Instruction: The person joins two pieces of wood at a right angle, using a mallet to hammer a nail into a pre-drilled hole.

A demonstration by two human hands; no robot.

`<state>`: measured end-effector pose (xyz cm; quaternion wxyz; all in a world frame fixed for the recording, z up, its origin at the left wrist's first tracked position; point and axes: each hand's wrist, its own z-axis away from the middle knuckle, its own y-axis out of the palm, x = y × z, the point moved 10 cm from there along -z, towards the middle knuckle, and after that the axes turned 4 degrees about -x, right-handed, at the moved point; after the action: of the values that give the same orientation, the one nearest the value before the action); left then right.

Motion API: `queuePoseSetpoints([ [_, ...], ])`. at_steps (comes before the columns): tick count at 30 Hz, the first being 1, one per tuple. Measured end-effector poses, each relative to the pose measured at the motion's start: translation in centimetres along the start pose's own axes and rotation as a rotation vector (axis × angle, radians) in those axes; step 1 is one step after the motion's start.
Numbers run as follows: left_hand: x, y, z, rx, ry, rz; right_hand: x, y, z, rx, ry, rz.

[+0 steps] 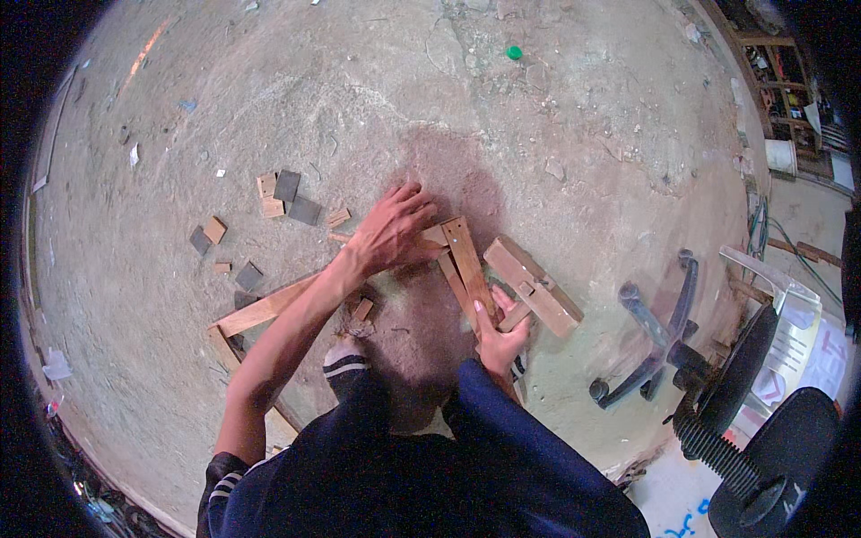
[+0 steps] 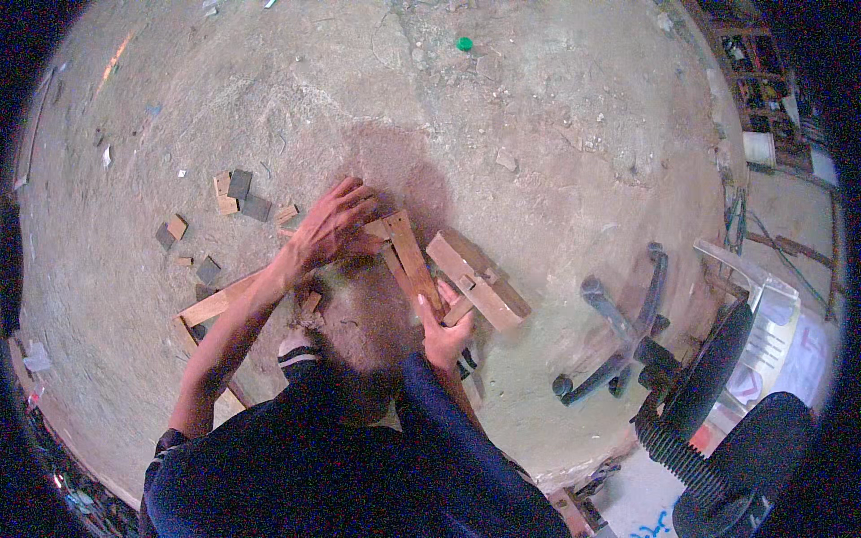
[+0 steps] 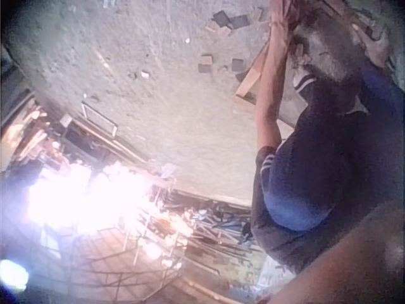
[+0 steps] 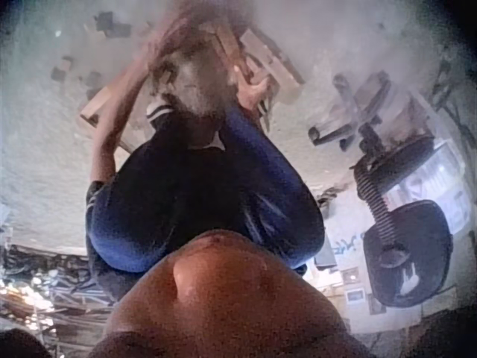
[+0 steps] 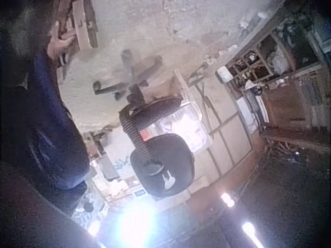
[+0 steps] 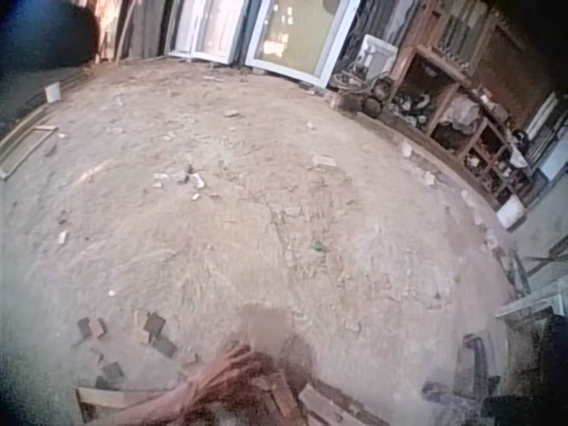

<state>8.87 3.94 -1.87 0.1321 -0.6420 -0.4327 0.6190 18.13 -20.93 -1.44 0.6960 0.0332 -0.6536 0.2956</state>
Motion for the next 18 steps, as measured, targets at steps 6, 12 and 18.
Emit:
queuePoseSetpoints([
  [6,-1.6,-2.0,0.4,-0.204,0.058,-0.205,-1.4,-0.2,-0.1,-0.005,0.038,-0.013],
  [12,-3.9,-3.2,0.3,-0.306,0.05,0.1,-1.4,-0.2,-0.1,0.008,0.077,0.006],
  [18,-2.9,-1.1,0.5,-0.402,0.047,0.241,-1.2,-0.2,-0.2,0.03,0.111,0.019],
])
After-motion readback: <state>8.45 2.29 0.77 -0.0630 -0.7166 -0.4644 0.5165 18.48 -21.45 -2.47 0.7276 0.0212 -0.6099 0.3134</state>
